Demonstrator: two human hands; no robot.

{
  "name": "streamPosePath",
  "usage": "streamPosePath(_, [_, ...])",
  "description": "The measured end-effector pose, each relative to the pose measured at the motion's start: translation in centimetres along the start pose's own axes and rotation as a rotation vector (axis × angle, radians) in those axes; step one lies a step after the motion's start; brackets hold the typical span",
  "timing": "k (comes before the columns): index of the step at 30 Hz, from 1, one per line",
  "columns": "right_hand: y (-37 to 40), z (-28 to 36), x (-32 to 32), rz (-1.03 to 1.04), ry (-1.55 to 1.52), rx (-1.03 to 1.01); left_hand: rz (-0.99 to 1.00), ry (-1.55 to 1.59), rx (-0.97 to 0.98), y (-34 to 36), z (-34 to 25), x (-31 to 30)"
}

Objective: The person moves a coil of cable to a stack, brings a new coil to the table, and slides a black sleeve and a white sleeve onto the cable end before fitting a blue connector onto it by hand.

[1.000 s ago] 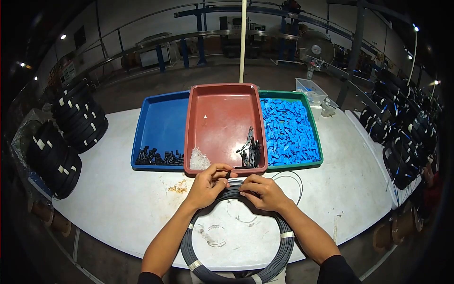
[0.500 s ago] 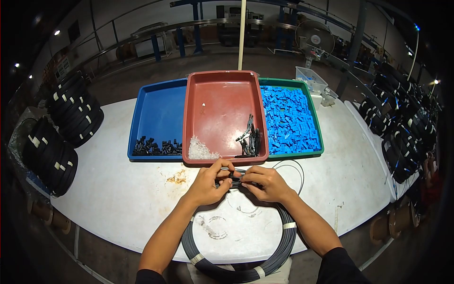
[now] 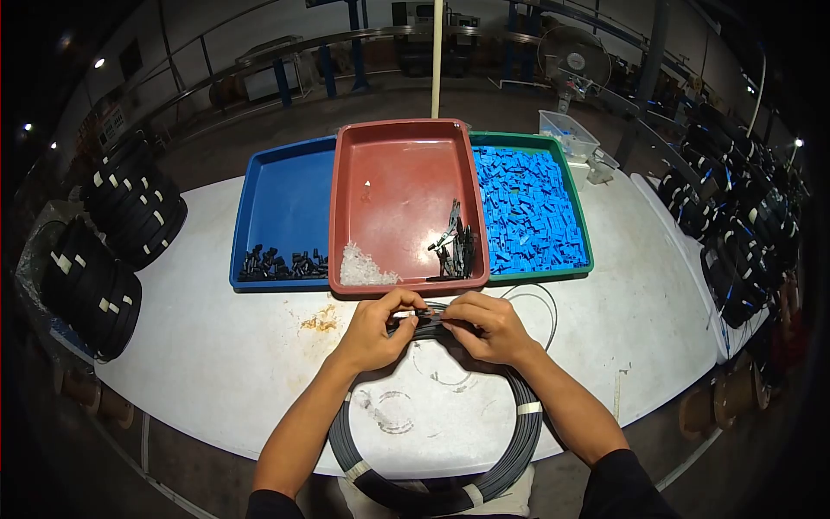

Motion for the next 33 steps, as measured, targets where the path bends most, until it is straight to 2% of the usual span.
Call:
streamPosePath(1, [0.03,0.06,-0.1,-0.041,0.017,-0.013,0.035,-0.015,-0.093,-0.09,-0.28,-0.1])
streamPosePath(2, [0.08,0.1,-0.19,-0.082,0.034,-0.025,0.036,-0.013,-0.094,-0.07,-0.27,-0.01])
streamPosePath(4, [0.12,-0.06,-0.21,-0.091,0.045,-0.031,0.01,-0.022,0.036,-0.11,-0.5,0.16])
streamPosePath(7, [0.12,-0.17,-0.22,-0.101,0.061,-0.038,-0.002,0.003,0.083,0.06,-0.02,0.32])
streamPosePath(10, [0.2,-0.23,-0.07,-0.107,0.059,-0.03,0.035,0.031,0.0,0.12,-0.21,0.24])
streamPosePath(16, [0.25,-0.34,0.0,-0.096,0.051,-0.018,0.04,0.014,0.063,0.0,-0.61,0.18])
streamPosePath(25, [0.19,-0.26,-0.08,-0.099,0.05,-0.021,0.059,0.083,-0.019,0.16,-0.5,0.23])
streamPosePath(33, [0.12,-0.22,-0.2,-0.126,0.064,-0.036,0.063,0.097,0.009,0.23,-0.41,0.42])
Point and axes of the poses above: each hand's wrist, its own y-axis away from the middle knuckle, its own x-axis out of the palm, z = x × y, the point moved 2 cm from there along -y, towards the middle knuckle, and after that the axes turned 14 degrees about x, right-handed, at the moved point
